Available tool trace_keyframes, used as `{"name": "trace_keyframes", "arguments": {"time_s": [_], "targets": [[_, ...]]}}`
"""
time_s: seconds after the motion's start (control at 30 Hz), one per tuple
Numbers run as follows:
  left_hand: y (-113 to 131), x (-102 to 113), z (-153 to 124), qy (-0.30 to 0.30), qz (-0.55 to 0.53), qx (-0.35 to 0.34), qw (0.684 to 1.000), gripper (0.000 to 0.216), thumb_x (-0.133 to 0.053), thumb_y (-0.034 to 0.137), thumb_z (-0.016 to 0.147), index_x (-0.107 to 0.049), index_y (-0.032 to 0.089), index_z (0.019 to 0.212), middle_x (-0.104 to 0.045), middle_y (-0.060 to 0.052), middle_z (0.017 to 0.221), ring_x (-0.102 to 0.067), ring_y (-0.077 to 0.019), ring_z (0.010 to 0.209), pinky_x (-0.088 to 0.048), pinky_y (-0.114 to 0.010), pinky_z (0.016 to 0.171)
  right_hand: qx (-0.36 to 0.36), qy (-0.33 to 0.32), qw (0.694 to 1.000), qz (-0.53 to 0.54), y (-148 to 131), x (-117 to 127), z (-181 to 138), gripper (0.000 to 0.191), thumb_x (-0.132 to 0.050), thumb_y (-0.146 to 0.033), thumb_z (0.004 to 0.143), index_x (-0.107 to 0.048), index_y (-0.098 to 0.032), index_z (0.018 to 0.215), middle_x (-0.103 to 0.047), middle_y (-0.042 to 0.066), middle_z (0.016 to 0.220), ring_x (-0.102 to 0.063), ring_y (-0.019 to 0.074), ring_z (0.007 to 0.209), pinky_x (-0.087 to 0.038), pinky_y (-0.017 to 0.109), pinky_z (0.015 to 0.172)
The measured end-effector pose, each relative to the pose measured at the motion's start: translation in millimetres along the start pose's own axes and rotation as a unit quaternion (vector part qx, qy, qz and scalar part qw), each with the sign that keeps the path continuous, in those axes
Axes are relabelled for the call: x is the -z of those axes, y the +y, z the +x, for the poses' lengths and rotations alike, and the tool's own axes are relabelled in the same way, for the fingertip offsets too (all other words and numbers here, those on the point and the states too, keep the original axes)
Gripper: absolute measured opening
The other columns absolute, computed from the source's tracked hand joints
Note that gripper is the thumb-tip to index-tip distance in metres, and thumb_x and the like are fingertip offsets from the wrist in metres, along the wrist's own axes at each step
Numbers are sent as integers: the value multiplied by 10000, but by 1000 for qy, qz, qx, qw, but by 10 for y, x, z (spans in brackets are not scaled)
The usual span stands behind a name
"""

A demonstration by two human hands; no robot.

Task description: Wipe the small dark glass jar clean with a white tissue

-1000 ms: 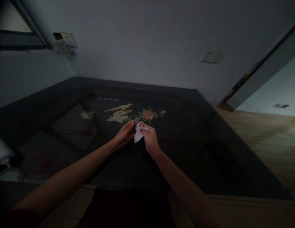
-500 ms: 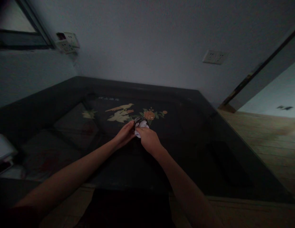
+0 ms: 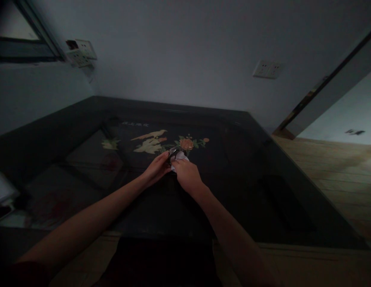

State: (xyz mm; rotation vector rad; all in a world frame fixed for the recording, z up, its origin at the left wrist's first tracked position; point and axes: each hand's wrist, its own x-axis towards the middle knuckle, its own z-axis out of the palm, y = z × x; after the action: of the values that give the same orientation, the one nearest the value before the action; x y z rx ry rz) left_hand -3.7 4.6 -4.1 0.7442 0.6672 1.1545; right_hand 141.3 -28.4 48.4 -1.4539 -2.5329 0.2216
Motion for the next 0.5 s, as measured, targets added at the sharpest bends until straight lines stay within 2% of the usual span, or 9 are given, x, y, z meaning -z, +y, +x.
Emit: {"name": "trace_keyframes", "arguments": {"time_s": [0.1, 0.17, 0.23, 0.27, 0.33, 0.37, 0.4, 0.43, 0.5], "targets": [[-12, 13, 4, -3, 4, -7, 1000, 354, -762, 431, 720, -673, 183, 956, -668, -27, 906, -609, -114, 761, -506, -218, 686, -47, 42, 993, 102, 1, -72, 18, 467, -404, -21, 827, -644, -150, 1206, -675, 109, 1221, -607, 225, 1149, -437, 340, 1006], [-23, 23, 14, -7, 4, -10, 1000, 344, -759, 419, 728, -673, 186, 966, -676, -35, 944, -620, -134, 819, -514, -243, 732, -75, 81, 969, 220, 15, -144, 53, 481, -415, -17, 779, -675, -160, 1159, -695, 89, 1191, -632, 224, 1109, -452, 340, 987], [-34, 29, 27, -7, 1, -15, 1000, 337, -754, 410, 736, -672, 190, 978, -679, -38, 960, -623, -144, 844, -515, -256, 753, -84, 114, 918, 370, 27, -232, 98, 453, -417, -52, 776, -692, -154, 1122, -722, 82, 1118, -671, 224, 1011, -501, 337, 906], [-39, 31, 34, -9, -1, -19, 1000, 337, -750, 410, 741, -673, 192, 987, -680, -38, 964, -622, -143, 845, -514, -254, 756, -93, 130, 882, 443, 28, -277, 120, 439, -414, -76, 789, -690, -152, 1122, -733, 82, 1077, -686, 220, 957, -520, 333, 861], [-46, 31, 44, -16, -4, -30, 999, 343, -742, 410, 751, -673, 192, 1007, -683, -38, 964, -621, -136, 844, -509, -239, 758, -111, 158, 819, 541, 22, -357, 152, 436, -424, -97, 792, -673, -142, 1148, -738, 95, 1046, -695, 211, 918, -528, 329, 842], [-47, 28, 46, -18, -5, -34, 999, 348, -740, 410, 754, -672, 190, 1014, -684, -38, 959, -621, -134, 843, -507, -233, 757, -118, 168, 800, 564, 16, -386, 161, 435, -432, -106, 795, -666, -141, 1160, -738, 101, 1042, -696, 209, 915, -529, 331, 843], [-45, 24, 46, -17, -6, -36, 999, 350, -741, 410, 754, -671, 187, 1015, -685, -38, 951, -622, -133, 838, -507, -228, 751, -121, 174, 792, 572, 12, -403, 164, 435, -443, -110, 794, -663, -142, 1167, -737, 106, 1050, -696, 209, 923, -528, 335, 851], [-41, 19, 43, -12, -7, -34, 999, 350, -741, 407, 755, -669, 186, 1016, -685, -38, 948, -624, -133, 830, -508, -228, 743, -117, 175, 798, 564, 11, -408, 162, 433, -451, -112, 794, -666, -147, 1168, -734, 107, 1064, -693, 211, 942, -525, 341, 864], [-26, 7, 33, 3, -9, -22, 1000, 343, -736, 399, 761, -663, 187, 1021, -685, -39, 962, -629, -136, 818, -516, -240, 730, -101, 165, 841, 505, 19, -383, 146, 439, -450, -92, 784, -684, -159, 1148, -728, 102, 1101, -683, 217, 993, -514, 353, 895]]}}
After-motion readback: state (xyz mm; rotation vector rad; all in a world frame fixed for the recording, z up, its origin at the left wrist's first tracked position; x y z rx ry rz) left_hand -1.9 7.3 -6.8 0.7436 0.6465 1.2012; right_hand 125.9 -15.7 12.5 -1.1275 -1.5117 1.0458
